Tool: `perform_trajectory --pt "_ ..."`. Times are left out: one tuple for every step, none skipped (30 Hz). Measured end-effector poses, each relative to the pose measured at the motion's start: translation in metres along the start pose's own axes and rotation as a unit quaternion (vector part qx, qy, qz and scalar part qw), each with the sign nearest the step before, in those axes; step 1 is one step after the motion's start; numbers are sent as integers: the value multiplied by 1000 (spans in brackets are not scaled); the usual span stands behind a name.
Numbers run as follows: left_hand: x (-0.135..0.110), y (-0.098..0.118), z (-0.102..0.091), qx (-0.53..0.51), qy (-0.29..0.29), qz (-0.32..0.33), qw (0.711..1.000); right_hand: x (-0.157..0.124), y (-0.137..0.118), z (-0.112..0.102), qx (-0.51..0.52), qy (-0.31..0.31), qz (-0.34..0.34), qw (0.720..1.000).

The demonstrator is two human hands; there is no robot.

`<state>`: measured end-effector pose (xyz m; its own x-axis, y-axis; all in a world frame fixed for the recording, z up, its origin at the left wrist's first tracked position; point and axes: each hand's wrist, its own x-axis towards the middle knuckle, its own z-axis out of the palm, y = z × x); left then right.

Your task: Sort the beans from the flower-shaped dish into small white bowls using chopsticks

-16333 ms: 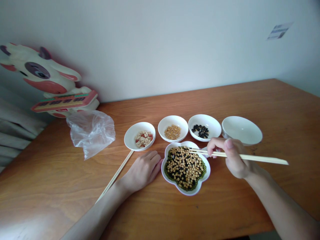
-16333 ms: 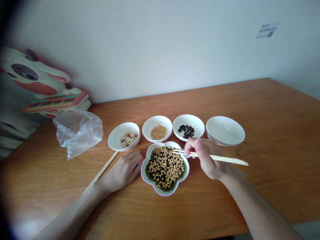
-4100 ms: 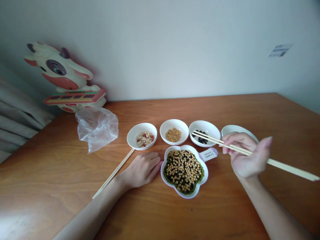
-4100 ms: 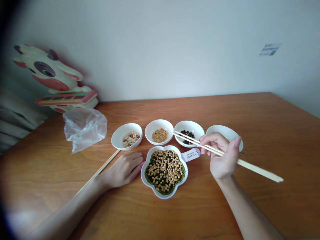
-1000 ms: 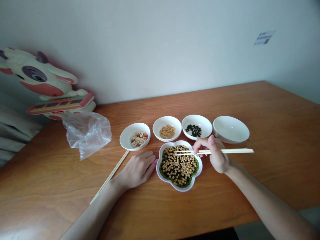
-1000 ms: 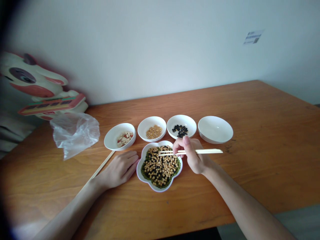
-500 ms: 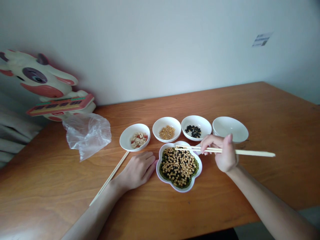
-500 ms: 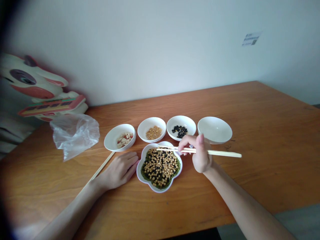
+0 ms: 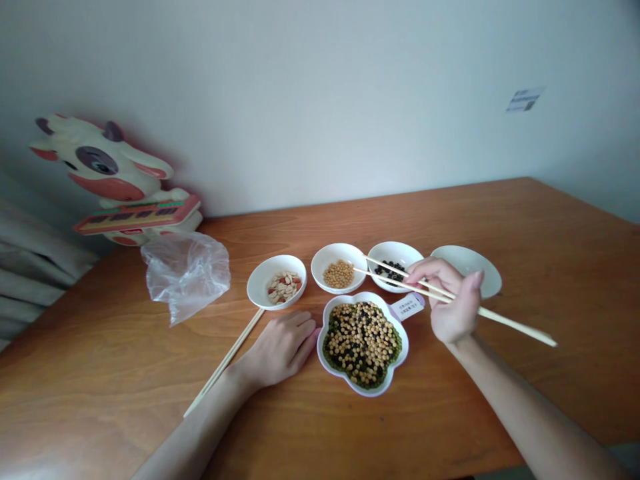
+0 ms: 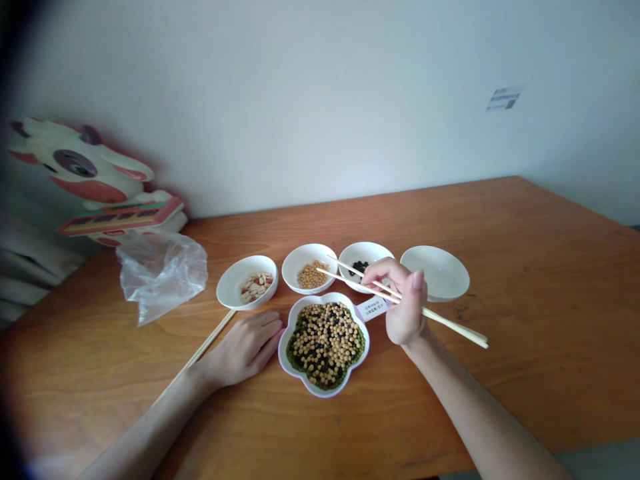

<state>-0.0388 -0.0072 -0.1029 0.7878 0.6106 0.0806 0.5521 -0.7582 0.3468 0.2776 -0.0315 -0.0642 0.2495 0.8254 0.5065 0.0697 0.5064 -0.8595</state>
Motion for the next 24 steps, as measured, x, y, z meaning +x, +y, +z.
perform_trajectory --pt "0 0 0 0 0 0 1000 -1 1 -2 5 3 -10 1000" --pt "0 0 0 -1 0 1 1000 -3 1 -5 12 8 -17 1000" --pt "0 0 0 -2 -1 2 1000 -4 1 -8 20 15 -21 999" --pt "0 0 0 -3 -1 1 1000 -5 1 -12 25 21 -23 999" --pt "1 0 0 -4 0 1 1000 -6 1 -15 30 24 -22 999" --pt "1 0 0 -5 0 0 1000 -7 0 -18 35 25 -20 999" --pt "1 0 0 -5 1 -1 1000 -7 0 -21 40 24 -17 999" --pt "1 0 0 -6 2 -1 1000 -7 -1 -22 46 20 -14 999" --pt "1 -1 0 -6 3 -1 1000 -7 -2 -23 50 14 -9 999" --pt "1 -1 1 -5 5 0 1000 -7 -3 -24 52 5 -4 999" --pt "1 -1 1 -5 6 0 1000 -7 -3 -24 50 -8 1 999" --pt "0 -1 1 -4 7 0 1000 -7 -4 -24 46 -25 8 999" --pt "0 -1 2 -2 9 0 1000 -8 -3 -24 40 -46 16 998" --pt "0 -1 2 -1 9 0 1000 -9 -3 -23 33 -68 25 997" --pt "0 -2 2 0 8 0 1000 -11 -1 -22 24 -91 37 995" --pt "0 -2 2 1 7 0 1000 -13 1 -21 13 -114 50 992" --pt "0 -1 2 1 6 -1 1000 -15 3 -20 2 -138 63 988" --pt "0 -1 1 1 5 -1 1000 -17 6 -19 -10 -162 72 984" --pt "0 -1 1 1 5 -2 1000 -20 8 -17 -22 -184 75 980" --pt "0 0 0 1 5 -1 1000 -22 10 -15 -33 -205 73 975" --pt "1 0 0 2 6 0 1000 -24 11 -13 -41 -223 68 972" --pt "1 1 0 2 7 1 1000 -25 11 -12 -48 -237 62 968" --pt "1 1 -1 3 8 1 1000 -26 12 -11 -55 -248 56 966" --pt "1 1 -1 3 9 2 1000 -27 11 -9 -61 -254 52 964"
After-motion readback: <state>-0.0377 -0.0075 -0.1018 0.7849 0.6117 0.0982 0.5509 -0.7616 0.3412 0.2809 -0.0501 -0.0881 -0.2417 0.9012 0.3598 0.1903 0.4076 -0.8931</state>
